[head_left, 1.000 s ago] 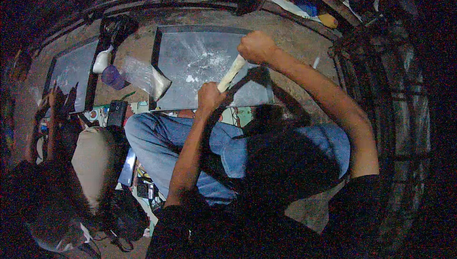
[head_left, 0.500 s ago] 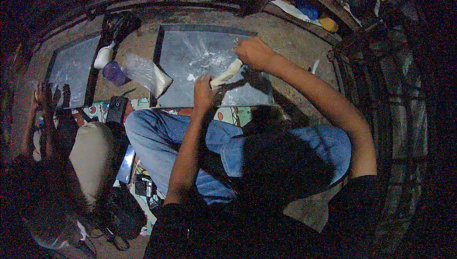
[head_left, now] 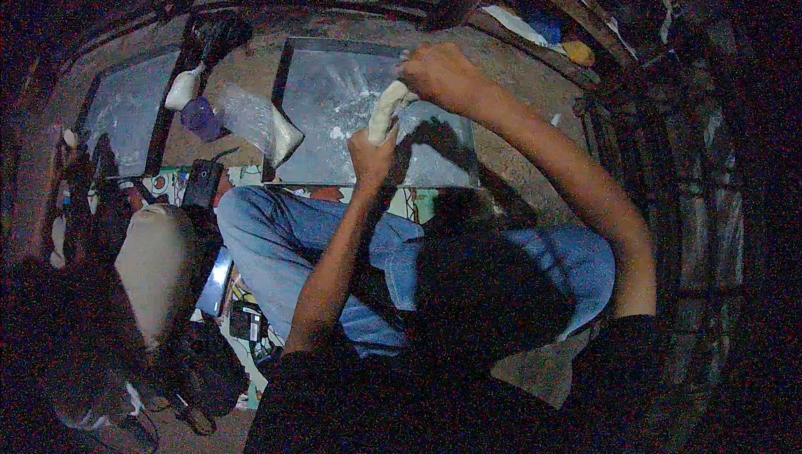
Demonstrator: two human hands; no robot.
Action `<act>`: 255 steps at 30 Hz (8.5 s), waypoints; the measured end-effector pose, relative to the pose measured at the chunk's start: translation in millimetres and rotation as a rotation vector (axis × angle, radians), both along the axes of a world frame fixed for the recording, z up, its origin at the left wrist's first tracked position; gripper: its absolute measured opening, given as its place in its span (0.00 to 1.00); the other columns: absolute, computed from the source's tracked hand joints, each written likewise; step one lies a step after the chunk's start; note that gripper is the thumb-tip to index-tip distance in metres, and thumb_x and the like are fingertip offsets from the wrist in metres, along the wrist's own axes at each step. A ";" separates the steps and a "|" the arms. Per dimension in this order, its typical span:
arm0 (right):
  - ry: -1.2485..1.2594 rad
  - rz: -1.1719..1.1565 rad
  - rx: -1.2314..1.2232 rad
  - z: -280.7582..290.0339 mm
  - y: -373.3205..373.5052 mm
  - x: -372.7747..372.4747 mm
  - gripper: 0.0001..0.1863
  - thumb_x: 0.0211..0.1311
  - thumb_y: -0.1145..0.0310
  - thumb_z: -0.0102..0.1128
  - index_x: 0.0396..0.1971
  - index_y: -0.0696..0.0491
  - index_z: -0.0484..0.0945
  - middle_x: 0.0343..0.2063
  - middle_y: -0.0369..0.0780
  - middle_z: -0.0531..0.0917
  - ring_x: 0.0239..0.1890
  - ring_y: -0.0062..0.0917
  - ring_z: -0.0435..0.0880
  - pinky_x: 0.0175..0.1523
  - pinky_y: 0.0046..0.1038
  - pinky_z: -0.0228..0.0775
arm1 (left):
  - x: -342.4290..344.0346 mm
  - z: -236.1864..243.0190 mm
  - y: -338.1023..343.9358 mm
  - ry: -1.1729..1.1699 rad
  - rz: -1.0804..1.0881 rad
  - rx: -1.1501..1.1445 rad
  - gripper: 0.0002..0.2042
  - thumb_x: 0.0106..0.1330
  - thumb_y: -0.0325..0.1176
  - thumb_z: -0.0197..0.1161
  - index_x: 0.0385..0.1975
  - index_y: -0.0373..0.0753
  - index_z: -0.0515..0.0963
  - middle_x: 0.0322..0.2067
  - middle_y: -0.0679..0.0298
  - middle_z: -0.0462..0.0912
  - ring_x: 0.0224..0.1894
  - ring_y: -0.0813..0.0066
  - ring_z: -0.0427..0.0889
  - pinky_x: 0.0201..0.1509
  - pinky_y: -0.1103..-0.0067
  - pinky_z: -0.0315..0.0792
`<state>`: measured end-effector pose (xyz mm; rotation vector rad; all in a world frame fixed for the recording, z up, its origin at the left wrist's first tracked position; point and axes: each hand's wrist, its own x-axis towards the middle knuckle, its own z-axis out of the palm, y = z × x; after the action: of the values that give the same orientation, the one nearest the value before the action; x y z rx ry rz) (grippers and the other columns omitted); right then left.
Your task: The person kneads and shapes dough on a metal tray on the floor by hand, adding flour and using a cup to pour liquid.
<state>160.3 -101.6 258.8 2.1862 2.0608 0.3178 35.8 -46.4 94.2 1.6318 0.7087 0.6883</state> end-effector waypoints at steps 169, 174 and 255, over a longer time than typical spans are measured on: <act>0.085 -0.032 -0.344 -76.8 -18.3 17.3 0.08 0.42 0.65 0.59 0.19 0.54 0.81 0.20 0.45 0.82 0.26 0.38 0.83 0.31 0.39 0.75 | 6.2 -37.7 5.4 0.122 -0.262 0.456 0.24 0.53 0.32 0.65 0.48 0.29 0.66 0.39 0.44 0.76 0.45 0.44 0.75 0.51 0.62 0.69; 0.142 0.024 -0.253 -71.5 -37.2 30.2 0.18 0.42 0.68 0.61 0.38 0.54 0.78 0.31 0.46 0.83 0.37 0.41 0.83 0.43 0.42 0.74 | -6.8 -4.8 -7.4 0.031 -0.457 0.306 0.23 0.58 0.30 0.60 0.53 0.28 0.65 0.45 0.43 0.77 0.47 0.47 0.77 0.52 0.66 0.71; 0.816 -0.413 -0.085 -300.0 -19.2 32.4 0.24 0.51 0.65 0.56 0.52 0.47 0.76 0.66 0.44 0.54 0.67 0.46 0.53 0.66 0.46 0.53 | 24.4 -170.8 76.2 0.669 -0.795 0.536 0.28 0.58 0.41 0.59 0.61 0.48 0.63 0.61 0.57 0.66 0.65 0.54 0.61 0.62 0.45 0.54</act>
<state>192.6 -120.8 -41.2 2.8920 1.7390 -0.8099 60.2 29.8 -76.6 2.4557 0.2605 -0.3027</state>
